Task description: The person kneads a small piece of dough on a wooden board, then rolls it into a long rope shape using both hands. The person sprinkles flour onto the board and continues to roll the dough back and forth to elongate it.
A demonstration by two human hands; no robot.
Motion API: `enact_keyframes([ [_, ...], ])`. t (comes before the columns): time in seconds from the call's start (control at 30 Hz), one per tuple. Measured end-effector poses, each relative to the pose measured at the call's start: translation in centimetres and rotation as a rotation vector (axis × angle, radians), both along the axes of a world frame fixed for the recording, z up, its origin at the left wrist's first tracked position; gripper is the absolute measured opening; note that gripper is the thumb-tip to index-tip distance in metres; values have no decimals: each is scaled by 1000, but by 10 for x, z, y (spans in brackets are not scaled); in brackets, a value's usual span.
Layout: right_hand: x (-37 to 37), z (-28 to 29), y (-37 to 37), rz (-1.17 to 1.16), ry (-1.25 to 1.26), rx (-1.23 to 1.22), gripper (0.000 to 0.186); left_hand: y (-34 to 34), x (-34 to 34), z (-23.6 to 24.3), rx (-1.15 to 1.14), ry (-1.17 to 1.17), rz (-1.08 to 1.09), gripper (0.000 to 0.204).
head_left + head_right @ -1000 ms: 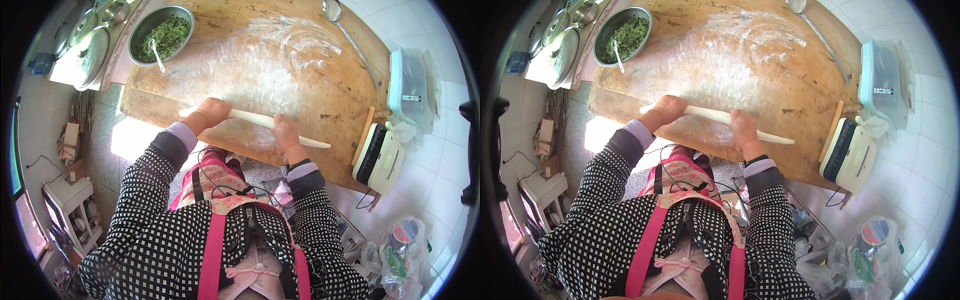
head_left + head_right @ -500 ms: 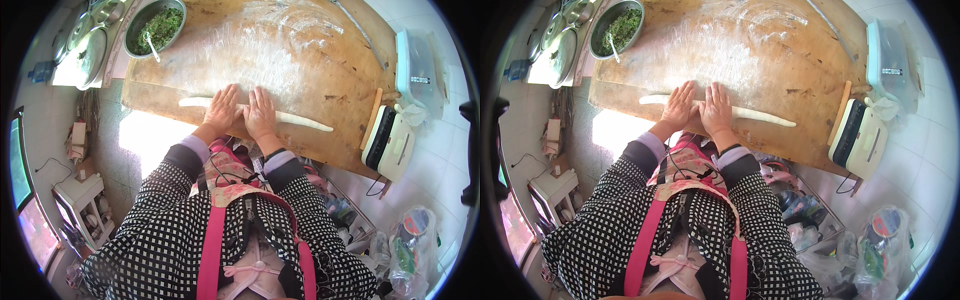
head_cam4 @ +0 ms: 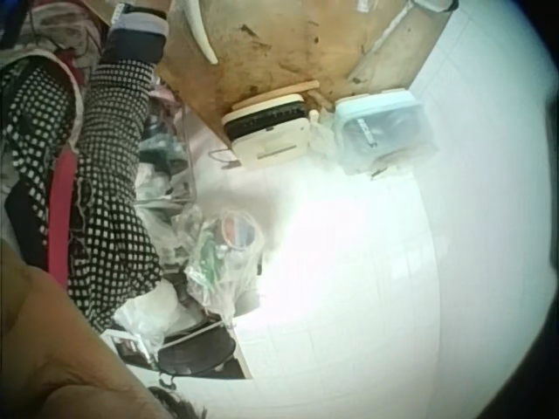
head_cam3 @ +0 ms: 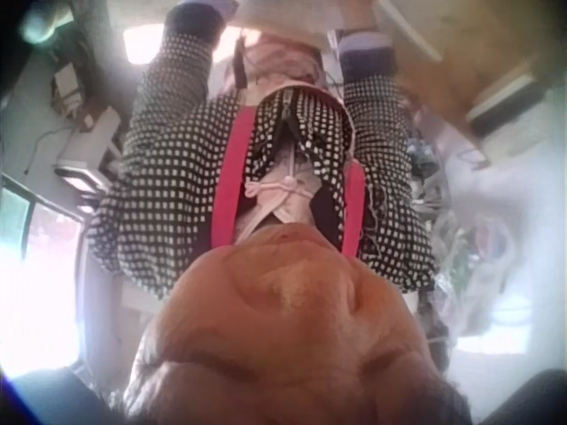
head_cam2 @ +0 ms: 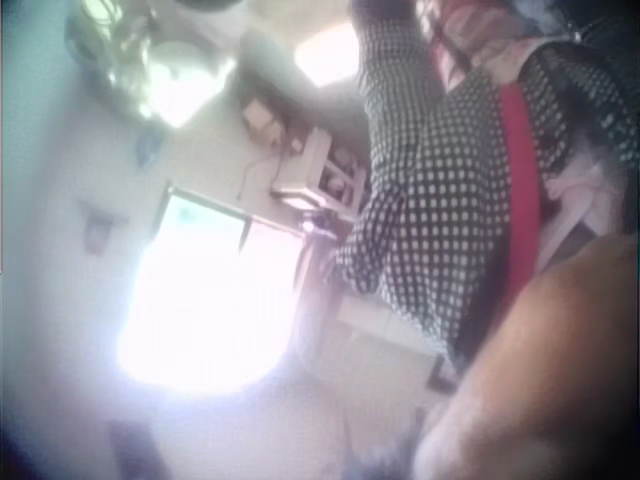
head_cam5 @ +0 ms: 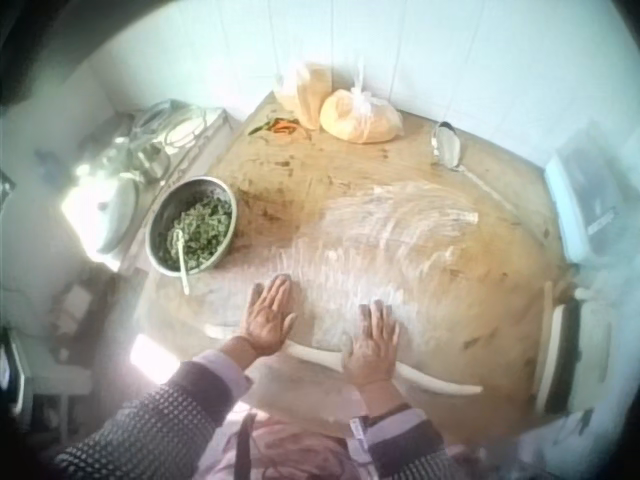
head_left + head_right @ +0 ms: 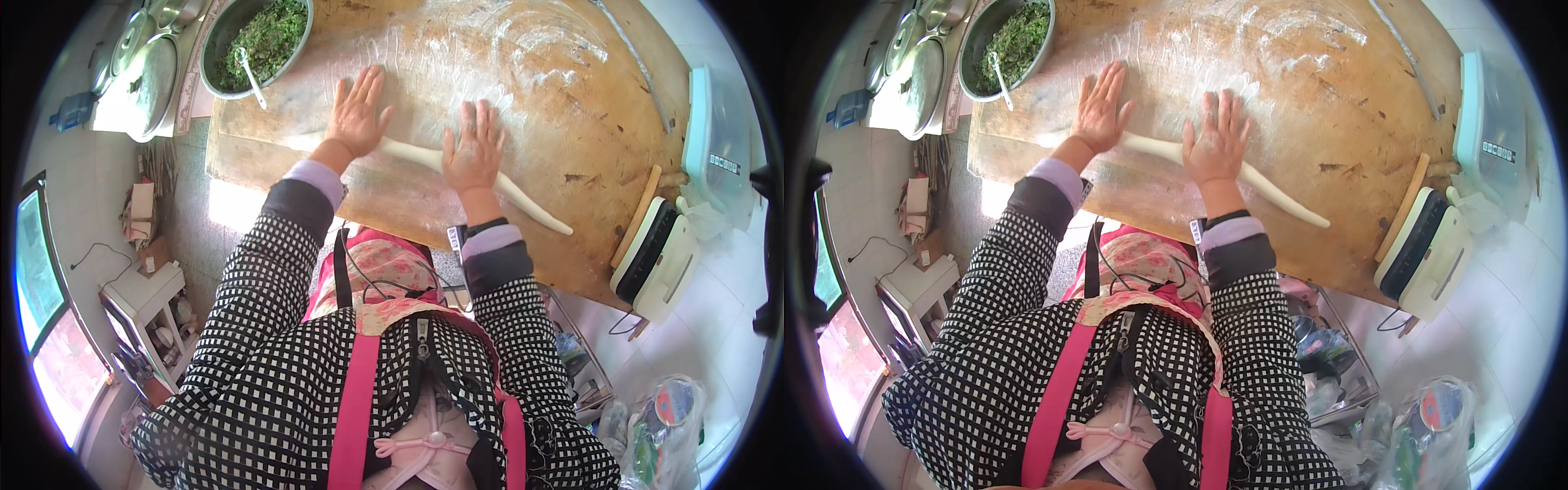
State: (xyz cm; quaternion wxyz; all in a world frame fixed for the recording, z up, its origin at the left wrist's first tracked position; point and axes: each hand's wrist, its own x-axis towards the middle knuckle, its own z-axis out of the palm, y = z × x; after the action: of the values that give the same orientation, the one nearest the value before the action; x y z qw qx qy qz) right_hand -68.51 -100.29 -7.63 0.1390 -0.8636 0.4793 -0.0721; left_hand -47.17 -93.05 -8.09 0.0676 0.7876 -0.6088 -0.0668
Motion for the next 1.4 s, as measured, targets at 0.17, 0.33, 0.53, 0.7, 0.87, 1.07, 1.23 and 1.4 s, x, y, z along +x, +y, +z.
enact_keyframes([
  [0.17, -10, -10, -1, 92, 2, -110, 59, 20, -7, 5, 60, -157, -193, 62],
  [0.33, -61, 1, 71, 227, -9, 26, 58, 121, -28, 21, 218, -82, -254, 62],
  [0.53, -62, 6, 96, 120, -4, 5, 62, 135, -19, 15, 154, 68, -134, 59],
  [0.7, -25, -8, 28, 32, 45, -139, 57, 66, 16, 0, 4, -51, -19, 52],
  [0.87, 2, -2, -21, -11, -4, -142, 51, 23, 39, -6, -60, -98, 105, 49],
  [1.07, -49, 19, 86, 418, -288, -48, 45, 92, 19, 14, -287, 44, 0, 45],
  [1.23, -36, 17, 158, 362, -100, 80, 55, 183, 14, 21, -264, 116, 200, 45],
  [1.4, 30, 25, 189, 901, -474, 401, 49, 213, 5, 34, -240, 113, 297, 44],
])
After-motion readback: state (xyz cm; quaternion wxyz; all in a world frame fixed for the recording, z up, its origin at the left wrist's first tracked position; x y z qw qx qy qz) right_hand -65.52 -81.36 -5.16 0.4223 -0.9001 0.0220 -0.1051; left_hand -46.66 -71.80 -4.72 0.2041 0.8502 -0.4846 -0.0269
